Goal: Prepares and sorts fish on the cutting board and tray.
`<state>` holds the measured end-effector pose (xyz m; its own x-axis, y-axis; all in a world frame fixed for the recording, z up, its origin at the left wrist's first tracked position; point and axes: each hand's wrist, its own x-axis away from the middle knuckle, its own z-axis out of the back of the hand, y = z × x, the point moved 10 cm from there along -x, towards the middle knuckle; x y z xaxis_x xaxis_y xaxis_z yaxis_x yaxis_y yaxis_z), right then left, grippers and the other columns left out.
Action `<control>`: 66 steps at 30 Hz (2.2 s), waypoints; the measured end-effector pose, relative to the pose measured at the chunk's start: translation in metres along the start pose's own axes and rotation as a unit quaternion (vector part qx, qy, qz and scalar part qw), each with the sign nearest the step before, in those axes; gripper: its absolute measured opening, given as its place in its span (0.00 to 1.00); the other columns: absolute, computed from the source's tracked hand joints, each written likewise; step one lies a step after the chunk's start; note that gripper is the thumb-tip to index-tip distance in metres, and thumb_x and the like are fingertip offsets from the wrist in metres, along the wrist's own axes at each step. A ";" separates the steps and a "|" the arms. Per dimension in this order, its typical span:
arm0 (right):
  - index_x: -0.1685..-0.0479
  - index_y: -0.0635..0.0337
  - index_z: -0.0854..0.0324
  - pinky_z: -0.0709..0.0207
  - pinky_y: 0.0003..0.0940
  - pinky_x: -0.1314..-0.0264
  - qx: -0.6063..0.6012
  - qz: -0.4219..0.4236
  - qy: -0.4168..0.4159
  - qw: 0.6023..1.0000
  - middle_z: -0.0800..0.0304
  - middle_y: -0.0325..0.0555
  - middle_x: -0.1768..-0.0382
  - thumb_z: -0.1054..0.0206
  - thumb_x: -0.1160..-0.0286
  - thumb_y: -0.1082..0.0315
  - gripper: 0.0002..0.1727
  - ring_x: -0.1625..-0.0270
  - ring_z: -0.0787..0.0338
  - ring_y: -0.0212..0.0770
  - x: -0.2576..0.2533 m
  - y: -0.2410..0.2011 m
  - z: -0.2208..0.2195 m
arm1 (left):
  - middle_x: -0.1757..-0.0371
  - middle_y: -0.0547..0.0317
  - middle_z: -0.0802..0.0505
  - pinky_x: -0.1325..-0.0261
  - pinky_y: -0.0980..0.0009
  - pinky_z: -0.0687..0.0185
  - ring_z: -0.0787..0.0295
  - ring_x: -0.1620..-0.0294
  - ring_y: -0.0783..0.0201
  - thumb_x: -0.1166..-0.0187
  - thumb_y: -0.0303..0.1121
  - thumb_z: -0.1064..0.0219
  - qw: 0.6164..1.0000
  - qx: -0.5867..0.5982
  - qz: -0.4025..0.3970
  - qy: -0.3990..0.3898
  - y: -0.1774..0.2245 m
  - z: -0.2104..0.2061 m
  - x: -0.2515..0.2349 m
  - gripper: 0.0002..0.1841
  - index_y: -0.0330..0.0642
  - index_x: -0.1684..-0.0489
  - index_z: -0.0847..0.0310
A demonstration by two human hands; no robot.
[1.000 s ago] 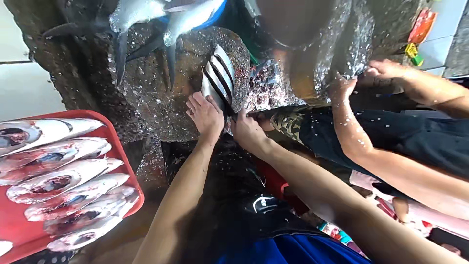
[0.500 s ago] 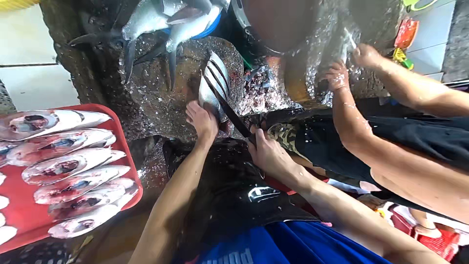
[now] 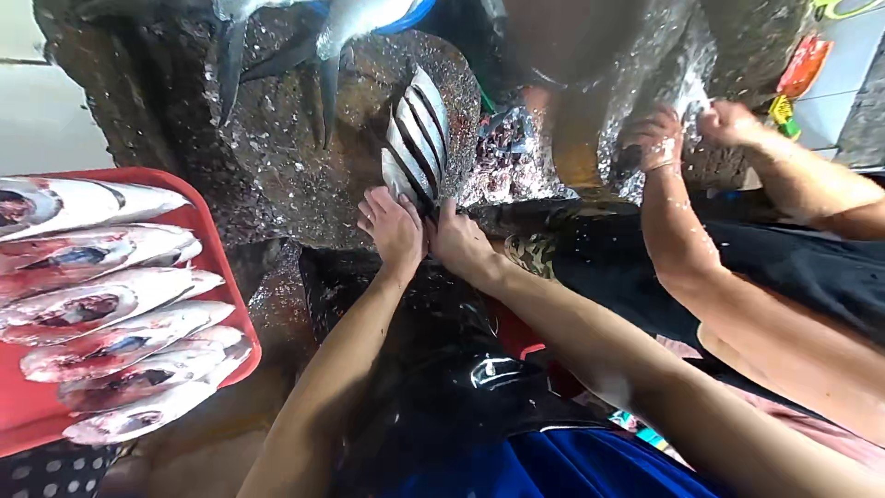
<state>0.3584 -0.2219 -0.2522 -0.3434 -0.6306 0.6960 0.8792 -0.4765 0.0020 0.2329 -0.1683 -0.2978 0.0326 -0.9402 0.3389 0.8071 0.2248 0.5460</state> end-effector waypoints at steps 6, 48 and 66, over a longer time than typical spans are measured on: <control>0.31 0.58 0.32 0.13 0.63 0.62 -0.016 0.041 -0.021 0.999 0.11 0.56 0.66 0.51 0.09 0.46 0.25 0.60 0.05 0.61 -0.002 0.007 0.010 | 0.26 0.42 0.23 0.26 0.40 0.35 0.30 0.21 0.40 0.11 0.45 0.56 1.000 -0.022 0.004 0.019 0.004 -0.001 -0.001 0.21 0.43 0.33 0.29; 0.30 0.74 0.25 0.19 0.63 0.38 -0.088 0.080 0.161 0.980 0.09 0.68 0.51 0.51 0.09 0.46 0.34 0.46 0.07 0.62 0.090 -0.036 0.046 | 0.60 0.45 0.05 0.50 0.44 0.16 0.08 0.56 0.49 0.42 0.53 0.18 0.942 -0.129 0.285 -0.120 -0.381 0.550 -0.166 0.25 0.39 0.63 0.08; 0.38 0.72 0.22 0.19 0.71 0.50 -0.145 0.012 0.216 0.966 0.10 0.70 0.61 0.47 0.09 0.47 0.31 0.55 0.08 0.70 0.087 0.019 0.064 | 0.29 0.29 0.15 0.34 0.13 0.36 0.27 0.23 0.22 0.17 0.74 0.60 0.934 -0.341 0.094 -0.049 -0.409 0.491 -0.190 0.44 0.42 0.34 0.14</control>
<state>0.3663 -0.2459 -0.1457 -0.4851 -0.8099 0.3297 0.7806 -0.5710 -0.2542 -0.3930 0.0446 -0.2091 0.1848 -0.8652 0.4660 0.9814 0.1373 -0.1343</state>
